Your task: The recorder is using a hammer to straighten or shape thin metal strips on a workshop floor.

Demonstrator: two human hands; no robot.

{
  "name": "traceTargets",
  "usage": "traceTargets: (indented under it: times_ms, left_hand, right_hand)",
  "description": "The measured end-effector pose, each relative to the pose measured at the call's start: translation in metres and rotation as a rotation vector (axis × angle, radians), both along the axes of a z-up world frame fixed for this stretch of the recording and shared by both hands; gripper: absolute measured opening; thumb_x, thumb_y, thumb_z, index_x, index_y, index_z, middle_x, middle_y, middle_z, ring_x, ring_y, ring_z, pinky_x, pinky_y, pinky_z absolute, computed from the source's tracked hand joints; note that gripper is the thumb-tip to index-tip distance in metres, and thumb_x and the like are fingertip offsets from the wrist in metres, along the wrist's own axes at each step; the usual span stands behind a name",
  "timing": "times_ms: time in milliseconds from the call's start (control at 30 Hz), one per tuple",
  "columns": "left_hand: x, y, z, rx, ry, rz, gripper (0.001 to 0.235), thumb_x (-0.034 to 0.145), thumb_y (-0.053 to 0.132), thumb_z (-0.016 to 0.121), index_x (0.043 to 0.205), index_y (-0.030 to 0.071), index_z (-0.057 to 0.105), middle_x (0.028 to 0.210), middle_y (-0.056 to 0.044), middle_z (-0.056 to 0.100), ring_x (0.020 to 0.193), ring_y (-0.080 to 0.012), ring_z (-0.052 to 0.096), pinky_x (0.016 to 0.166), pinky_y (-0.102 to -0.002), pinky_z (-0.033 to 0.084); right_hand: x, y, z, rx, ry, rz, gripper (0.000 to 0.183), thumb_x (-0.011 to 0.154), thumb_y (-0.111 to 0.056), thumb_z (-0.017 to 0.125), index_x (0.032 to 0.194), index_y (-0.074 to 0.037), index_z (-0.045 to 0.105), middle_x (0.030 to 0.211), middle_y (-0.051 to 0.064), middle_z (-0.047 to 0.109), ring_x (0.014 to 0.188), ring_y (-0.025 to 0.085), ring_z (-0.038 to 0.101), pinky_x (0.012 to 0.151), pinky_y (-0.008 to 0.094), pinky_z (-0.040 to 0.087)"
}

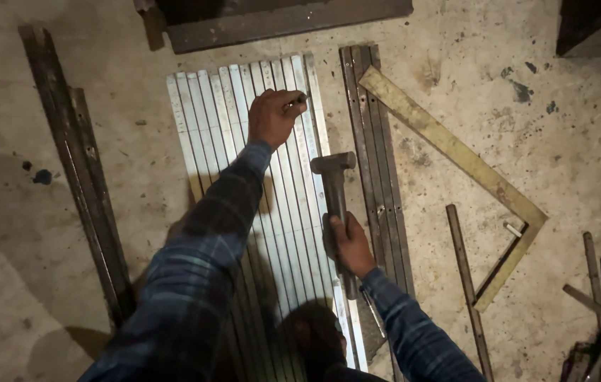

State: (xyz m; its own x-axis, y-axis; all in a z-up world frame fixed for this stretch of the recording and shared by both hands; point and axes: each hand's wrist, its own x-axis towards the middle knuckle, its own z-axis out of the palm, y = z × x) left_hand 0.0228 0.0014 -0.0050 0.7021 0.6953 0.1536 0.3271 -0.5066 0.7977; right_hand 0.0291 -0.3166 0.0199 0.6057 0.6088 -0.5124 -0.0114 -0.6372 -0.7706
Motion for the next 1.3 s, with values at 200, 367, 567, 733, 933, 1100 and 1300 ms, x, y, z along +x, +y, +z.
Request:
traceTargets:
  times_ms: [200, 367, 567, 733, 933, 1100, 1300]
  left_hand:
    - [0.0, 0.001, 0.001, 0.054, -0.02, -0.039, 0.016, 0.089, 0.023, 0.075, 0.101, 0.012, 0.079, 0.094, -0.005, 0.077, 0.087, -0.0285, 0.063, 0.084, -0.043, 0.05]
    - [0.0, 0.0, 0.004, 0.08, 0.002, -0.031, 0.016, 0.089, 0.024, 0.075, 0.099, 0.013, 0.078, 0.09, -0.005, 0.076, 0.085, -0.0293, 0.062, 0.082, -0.044, 0.05]
    - [-0.002, -0.004, 0.009, 0.146, 0.013, -0.044, 0.014, 0.091, 0.025, 0.073, 0.097, 0.013, 0.076, 0.087, -0.004, 0.075, 0.085, -0.0289, 0.062, 0.079, -0.046, 0.046]
    - [-0.004, -0.009, 0.011, 0.219, 0.024, -0.063, 0.012, 0.095, 0.021, 0.07, 0.1, 0.011, 0.074, 0.085, -0.006, 0.073, 0.087, -0.0303, 0.062, 0.076, -0.047, 0.044]
    - [-0.006, -0.006, -0.017, 0.272, -0.091, -0.019, 0.031, 0.085, 0.008, 0.062, 0.113, 0.01, 0.074, 0.102, -0.006, 0.075, 0.096, -0.0288, 0.063, 0.086, -0.045, 0.046]
    - [-0.006, -0.004, -0.007, 0.152, -0.034, -0.052, 0.021, 0.095, 0.021, 0.07, 0.111, 0.009, 0.075, 0.1, -0.006, 0.076, 0.091, -0.0292, 0.061, 0.085, -0.045, 0.044]
    - [-0.005, -0.004, 0.001, 0.143, -0.05, -0.048, 0.018, 0.094, 0.023, 0.072, 0.107, 0.01, 0.077, 0.097, -0.004, 0.076, 0.09, -0.0286, 0.063, 0.083, -0.045, 0.045]
  right_hand:
    - [0.003, -0.005, -0.004, 0.035, 0.015, 0.029, 0.039, 0.105, -0.041, 0.052, 0.115, -0.005, 0.062, 0.077, 0.006, 0.062, 0.067, 0.015, 0.057, 0.061, 0.034, 0.049]
    - [0.006, -0.005, -0.009, 0.057, 0.052, -0.002, 0.041, 0.103, -0.043, 0.053, 0.115, -0.006, 0.064, 0.074, 0.003, 0.06, 0.063, 0.013, 0.054, 0.057, 0.033, 0.046]
    - [0.019, 0.0, 0.016, 0.002, 0.057, -0.004, 0.042, 0.104, -0.045, 0.053, 0.105, -0.004, 0.063, 0.069, 0.003, 0.056, 0.058, 0.012, 0.051, 0.051, 0.03, 0.044]
    - [0.052, 0.039, 0.062, -0.029, 0.102, -0.008, 0.037, 0.101, -0.044, 0.052, 0.102, -0.009, 0.059, 0.066, 0.002, 0.057, 0.05, 0.011, 0.051, 0.042, 0.03, 0.045]
    - [0.068, 0.075, 0.133, 0.243, -0.031, 0.018, 0.029, 0.105, -0.038, 0.051, 0.103, -0.01, 0.053, 0.067, 0.0, 0.052, 0.049, 0.007, 0.046, 0.041, 0.026, 0.041]
    - [0.067, 0.07, 0.115, 0.241, 0.046, -0.089, 0.032, 0.106, -0.038, 0.054, 0.098, -0.008, 0.051, 0.07, -0.002, 0.052, 0.054, 0.006, 0.048, 0.045, 0.026, 0.041]
    - [0.036, 0.031, 0.065, 0.09, 0.246, -0.265, 0.029, 0.103, -0.04, 0.056, 0.101, -0.011, 0.055, 0.066, -0.001, 0.049, 0.05, 0.008, 0.045, 0.042, 0.027, 0.037]
